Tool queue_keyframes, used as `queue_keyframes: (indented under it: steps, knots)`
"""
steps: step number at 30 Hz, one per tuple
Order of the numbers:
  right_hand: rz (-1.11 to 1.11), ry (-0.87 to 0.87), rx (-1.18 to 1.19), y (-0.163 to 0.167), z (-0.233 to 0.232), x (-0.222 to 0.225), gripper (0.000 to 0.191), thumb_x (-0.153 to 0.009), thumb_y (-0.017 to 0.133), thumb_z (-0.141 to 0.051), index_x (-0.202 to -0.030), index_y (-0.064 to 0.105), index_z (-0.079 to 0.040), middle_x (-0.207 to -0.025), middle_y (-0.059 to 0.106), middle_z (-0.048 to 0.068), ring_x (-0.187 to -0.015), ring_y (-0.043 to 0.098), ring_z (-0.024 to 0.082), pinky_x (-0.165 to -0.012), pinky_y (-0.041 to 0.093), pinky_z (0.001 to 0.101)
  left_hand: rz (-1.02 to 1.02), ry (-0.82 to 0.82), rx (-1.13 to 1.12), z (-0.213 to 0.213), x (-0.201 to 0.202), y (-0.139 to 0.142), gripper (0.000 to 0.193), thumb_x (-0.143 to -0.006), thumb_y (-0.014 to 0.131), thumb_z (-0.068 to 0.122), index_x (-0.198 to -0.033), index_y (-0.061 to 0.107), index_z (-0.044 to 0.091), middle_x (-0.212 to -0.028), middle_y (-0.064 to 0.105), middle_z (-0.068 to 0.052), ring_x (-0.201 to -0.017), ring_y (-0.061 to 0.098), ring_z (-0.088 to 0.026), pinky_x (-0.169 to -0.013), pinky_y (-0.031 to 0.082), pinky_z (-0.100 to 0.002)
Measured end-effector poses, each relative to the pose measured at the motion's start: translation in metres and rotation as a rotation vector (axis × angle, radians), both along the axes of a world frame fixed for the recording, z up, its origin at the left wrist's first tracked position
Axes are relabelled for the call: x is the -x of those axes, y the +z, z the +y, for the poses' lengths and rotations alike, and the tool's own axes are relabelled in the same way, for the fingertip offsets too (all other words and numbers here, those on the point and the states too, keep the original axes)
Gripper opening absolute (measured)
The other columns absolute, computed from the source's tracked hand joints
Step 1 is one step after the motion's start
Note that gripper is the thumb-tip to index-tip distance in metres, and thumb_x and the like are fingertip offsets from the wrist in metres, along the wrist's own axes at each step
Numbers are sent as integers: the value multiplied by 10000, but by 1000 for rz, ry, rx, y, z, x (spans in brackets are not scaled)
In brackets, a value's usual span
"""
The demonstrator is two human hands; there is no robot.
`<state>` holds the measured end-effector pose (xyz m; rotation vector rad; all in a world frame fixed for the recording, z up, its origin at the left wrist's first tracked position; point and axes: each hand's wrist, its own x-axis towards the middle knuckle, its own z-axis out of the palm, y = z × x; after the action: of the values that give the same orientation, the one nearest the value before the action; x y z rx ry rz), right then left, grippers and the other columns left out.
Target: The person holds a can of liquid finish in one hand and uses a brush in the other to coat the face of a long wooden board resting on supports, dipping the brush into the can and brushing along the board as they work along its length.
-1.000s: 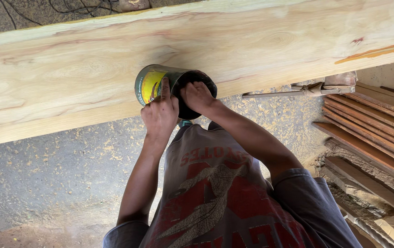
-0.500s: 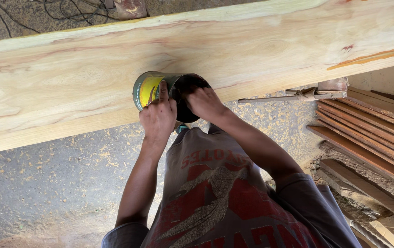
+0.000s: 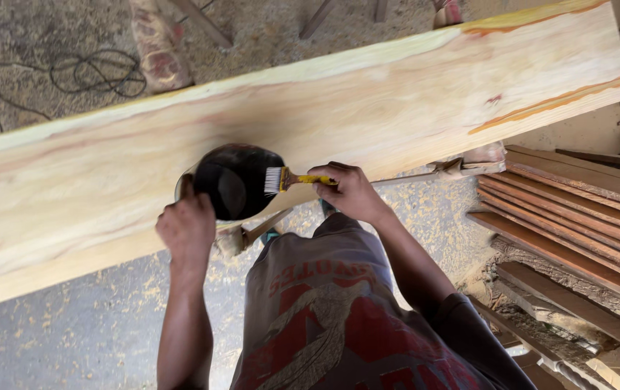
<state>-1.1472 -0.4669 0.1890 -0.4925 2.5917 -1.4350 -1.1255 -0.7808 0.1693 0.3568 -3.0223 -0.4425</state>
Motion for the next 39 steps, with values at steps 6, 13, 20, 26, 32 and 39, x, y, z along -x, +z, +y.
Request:
queue_keyframes:
  steps: [6,13,20,26,32,39]
  knots:
    - [-103,-124,119,-22,72,53,242,-957,728,-66,-1197,727,-32,-862,689,67,-696,577,93,-629,497,267,-25,140,46,28,21,-8,372,-976,554,236,-1310,707,174,-752,707,-271,-675,698,-483,-653,571,-593]
    - [-67,-486,120,-103,185,159,248,-961,720,-106,-1200,740,-39,-850,713,94,-653,554,86,-594,488,268,25,282,98,83,34,5,311,-1051,509,200,-1246,746,151,-770,693,-251,-695,693,-460,-648,565,-551]
    - [239,-701,-117,-200,262,248,196,-931,703,-46,-1123,728,-16,-892,713,174,-702,683,275,-635,556,387,37,315,189,129,48,7,272,-1129,503,235,-1167,739,105,-779,700,-182,-687,700,-404,-601,554,-499]
    - [255,-875,-204,-219,278,259,182,-942,677,-43,-1120,710,-21,-986,732,199,-797,712,355,-667,572,421,8,331,190,131,54,1,316,-1155,458,207,-1113,748,87,-753,712,-129,-602,692,-301,-531,532,-430]
    - [176,-640,-110,-223,225,244,206,-936,679,-70,-1134,697,-17,-1002,734,188,-817,734,352,-709,589,420,-10,346,176,126,54,-9,370,-1199,420,210,-1113,745,55,-744,708,-122,-571,677,-263,-502,529,-408]
    - [163,-956,-264,-221,310,281,139,-964,655,-91,-1090,691,-45,-874,738,159,-698,717,331,-595,547,445,15,364,164,120,52,-18,375,-1120,392,151,-1149,751,45,-762,712,-120,-561,674,-248,-499,537,-400]
